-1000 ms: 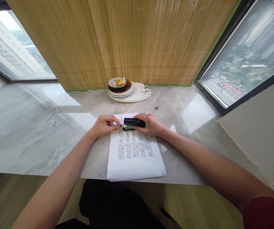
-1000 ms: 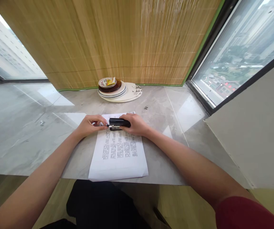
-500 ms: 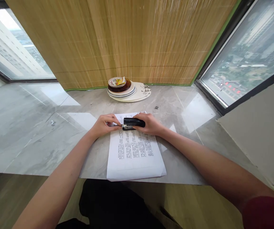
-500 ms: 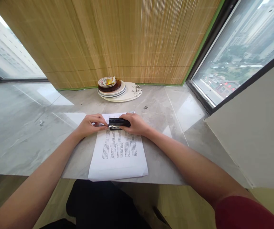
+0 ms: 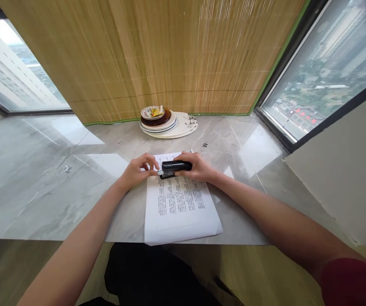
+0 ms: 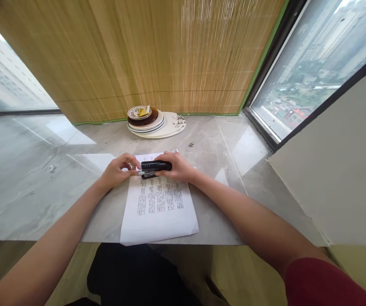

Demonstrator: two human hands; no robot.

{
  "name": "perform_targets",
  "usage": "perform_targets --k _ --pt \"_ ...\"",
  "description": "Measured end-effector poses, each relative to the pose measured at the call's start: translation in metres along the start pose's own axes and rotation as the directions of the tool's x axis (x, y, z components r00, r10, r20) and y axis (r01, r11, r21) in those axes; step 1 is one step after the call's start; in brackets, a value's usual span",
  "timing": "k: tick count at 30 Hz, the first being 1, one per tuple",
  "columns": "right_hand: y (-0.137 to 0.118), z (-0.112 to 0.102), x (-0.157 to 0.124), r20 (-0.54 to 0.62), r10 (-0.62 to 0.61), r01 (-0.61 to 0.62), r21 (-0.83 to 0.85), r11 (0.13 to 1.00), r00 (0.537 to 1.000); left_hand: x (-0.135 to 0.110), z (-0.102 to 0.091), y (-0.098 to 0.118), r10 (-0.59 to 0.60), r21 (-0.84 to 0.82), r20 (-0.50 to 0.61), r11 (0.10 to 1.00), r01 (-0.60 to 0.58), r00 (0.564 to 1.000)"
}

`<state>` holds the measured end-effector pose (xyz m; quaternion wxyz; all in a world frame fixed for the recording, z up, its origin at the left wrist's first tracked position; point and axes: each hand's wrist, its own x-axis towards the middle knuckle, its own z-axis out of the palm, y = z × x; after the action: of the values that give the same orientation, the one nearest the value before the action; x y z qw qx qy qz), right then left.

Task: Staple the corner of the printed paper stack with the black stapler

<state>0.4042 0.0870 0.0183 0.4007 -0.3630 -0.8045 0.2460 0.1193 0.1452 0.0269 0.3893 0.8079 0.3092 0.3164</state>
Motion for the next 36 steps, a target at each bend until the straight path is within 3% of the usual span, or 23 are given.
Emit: perform_targets --k 5,9,16,19,23,24,26,28,29,32,36 --pt "-0.008 0.007 0.003 0.111 -0.066 0.066 -0.003 0.998 0.992 0.003 0.011 -0.005 0.042 0.028 0.064 0.999 -0.044 0.997" --pt "-0.007 0.01 0.003 0.113 0.0 0.003 -0.025 1.0 0.994 0.007 0.006 -0.002 0.025 0.014 0.057 1.0 -0.026 0.998" --pt "-0.011 0.009 -0.003 0.088 0.11 -0.1 -0.106 0.989 0.99 0.003 -0.014 -0.011 -0.085 -0.228 0.05 0.969 0.094 0.995" --pt "-0.015 -0.005 -0.02 0.078 0.17 -0.158 -0.144 0.977 0.982 -0.001 -0.019 -0.02 -0.118 -0.267 0.091 0.954 0.138 0.989" --pt "-0.01 -0.043 -0.054 0.093 0.231 -0.218 -0.129 0.967 0.969 -0.002 -0.019 -0.022 -0.131 -0.283 0.105 0.946 0.156 0.986" --pt "-0.005 -0.054 -0.061 0.067 0.239 -0.233 -0.094 0.968 0.969 -0.001 -0.02 -0.021 -0.128 -0.292 0.106 0.944 0.154 0.986" --pt "0.008 -0.074 -0.068 -0.096 0.266 -0.271 -0.047 0.961 0.959 0.0 -0.021 -0.018 -0.12 -0.328 0.096 0.933 0.146 0.988" --pt "0.026 -0.087 -0.066 -0.229 0.27 -0.305 -0.13 0.944 0.935 0.002 -0.024 -0.016 -0.124 -0.396 0.06 0.908 0.138 0.99" --pt "0.036 -0.09 -0.063 -0.225 0.261 -0.308 -0.208 0.928 0.939 0.002 -0.025 -0.015 -0.132 -0.44 0.034 0.888 0.133 0.991" --pt "0.062 -0.081 -0.046 0.006 0.257 -0.231 -0.422 0.877 0.966 0.002 -0.031 -0.014 -0.157 -0.578 -0.071 0.811 0.088 0.985" --pt "0.072 -0.037 -0.011 0.193 0.257 -0.117 -0.536 0.836 0.947 0.001 -0.04 -0.015 -0.206 -0.718 -0.206 0.696 -0.004 0.957"
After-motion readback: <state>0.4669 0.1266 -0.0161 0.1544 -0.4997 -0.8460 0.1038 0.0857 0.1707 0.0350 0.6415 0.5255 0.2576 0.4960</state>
